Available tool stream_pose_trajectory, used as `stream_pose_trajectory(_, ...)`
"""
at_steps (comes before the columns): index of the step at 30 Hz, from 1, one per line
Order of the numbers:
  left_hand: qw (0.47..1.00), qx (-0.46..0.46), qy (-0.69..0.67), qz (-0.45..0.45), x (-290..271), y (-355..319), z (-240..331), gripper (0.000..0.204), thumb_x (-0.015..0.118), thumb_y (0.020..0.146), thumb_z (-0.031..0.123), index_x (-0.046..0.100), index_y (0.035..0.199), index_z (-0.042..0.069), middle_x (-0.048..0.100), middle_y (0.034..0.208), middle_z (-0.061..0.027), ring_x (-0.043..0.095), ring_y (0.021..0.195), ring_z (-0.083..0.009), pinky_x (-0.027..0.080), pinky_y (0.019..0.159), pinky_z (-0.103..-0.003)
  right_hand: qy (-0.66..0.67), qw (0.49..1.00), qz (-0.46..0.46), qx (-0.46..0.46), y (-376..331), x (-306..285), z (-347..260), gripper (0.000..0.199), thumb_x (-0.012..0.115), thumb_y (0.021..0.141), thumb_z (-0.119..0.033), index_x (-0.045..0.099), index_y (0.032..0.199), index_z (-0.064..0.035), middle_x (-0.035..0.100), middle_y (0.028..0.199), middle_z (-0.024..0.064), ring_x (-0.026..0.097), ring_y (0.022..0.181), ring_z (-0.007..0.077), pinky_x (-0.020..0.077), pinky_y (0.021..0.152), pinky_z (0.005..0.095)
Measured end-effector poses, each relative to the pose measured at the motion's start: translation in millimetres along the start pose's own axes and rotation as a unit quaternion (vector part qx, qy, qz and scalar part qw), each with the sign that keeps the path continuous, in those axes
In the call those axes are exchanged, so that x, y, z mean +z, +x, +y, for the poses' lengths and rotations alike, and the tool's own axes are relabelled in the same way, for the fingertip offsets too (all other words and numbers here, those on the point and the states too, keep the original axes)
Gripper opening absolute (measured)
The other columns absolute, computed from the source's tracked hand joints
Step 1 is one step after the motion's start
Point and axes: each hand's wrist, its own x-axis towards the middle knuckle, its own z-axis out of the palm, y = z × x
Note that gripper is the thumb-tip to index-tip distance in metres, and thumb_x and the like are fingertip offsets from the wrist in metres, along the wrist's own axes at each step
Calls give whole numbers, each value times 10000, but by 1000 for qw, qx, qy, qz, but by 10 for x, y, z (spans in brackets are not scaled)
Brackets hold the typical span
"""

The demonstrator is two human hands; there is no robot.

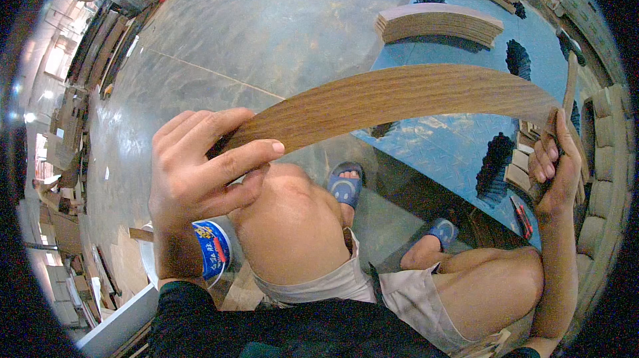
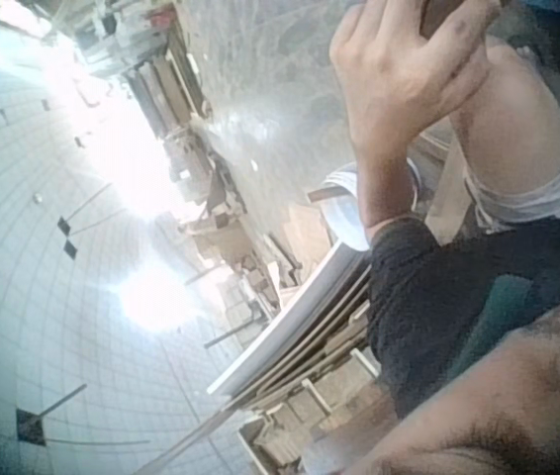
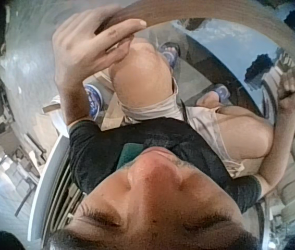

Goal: The person uses a hammer and a small wooden tool to tap curved wood strips into place on a blue pallet, handling and positioning the strips individually.

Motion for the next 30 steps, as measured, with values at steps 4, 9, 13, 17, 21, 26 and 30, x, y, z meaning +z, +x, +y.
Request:
stream_pose_trajectory(4,1000,5,6,-7,-29,31,25,460,917,677,164,905,1130,236,812,1119,-110,758,791,-268,574,689,-388,17,1000,-10,8,58,-96,97,303,528,1259,-324,724,1257,-93,470,640,-67,415,413,27,380,358,218)
stream_pose_trajectory(9,1000,3,0,1,-33,3,18,456,917,673,165,905,1124,230,812,1114,-117,760,789,-271,576,684,-390,17,1000,-5,8,37,-57,15,293,533,1257,-332,715,1228,-104,461,635,-68,408,412,30,378,358,225)
stream_pose_trajectory(13,1000,3,0,-2,-31,4,22,454,917,672,170,904,1122,229,811,1112,-120,762,788,-274,578,682,-393,11,999,40,16,-42,174,11,324,538,1252,-359,662,1055,-134,429,602,-72,375,403,51,341,351,252)
stream_pose_trajectory(17,1000,4,2,5,-44,-19,4,450,916,675,180,903,1122,228,813,1111,-119,767,792,-276,583,686,-393,14,999,39,21,-55,224,13,316,546,1249,-359,672,1061,-139,426,605,-74,372,403,51,329,352,253)
stream_pose_trajectory(21,1000,-1,6,-8,-51,30,-6,472,922,684,193,900,1153,230,812,1129,-119,773,823,-289,595,705,-402,-29,997,75,2,-125,263,-22,330,566,1240,-383,681,1043,-146,424,597,-78,365,403,52,313,354,259)
stream_pose_trajectory(26,997,-23,59,-39,-18,27,-12,580,921,713,123,872,1279,239,799,1221,-134,786,922,-326,623,783,-454,-17,997,49,57,-118,196,-5,594,653,1173,-535,502,707,-199,433,543,-61,369,384,87,302,371,277)
stream_pose_trajectory(30,997,-34,64,-29,197,-65,-222,606,905,764,50,841,1345,213,790,1288,-145,793,1039,-348,627,879,-473,1,999,-11,50,-231,407,-92,483,643,1183,-506,582,846,-166,432,575,-70,396,394,91,315,375,294)
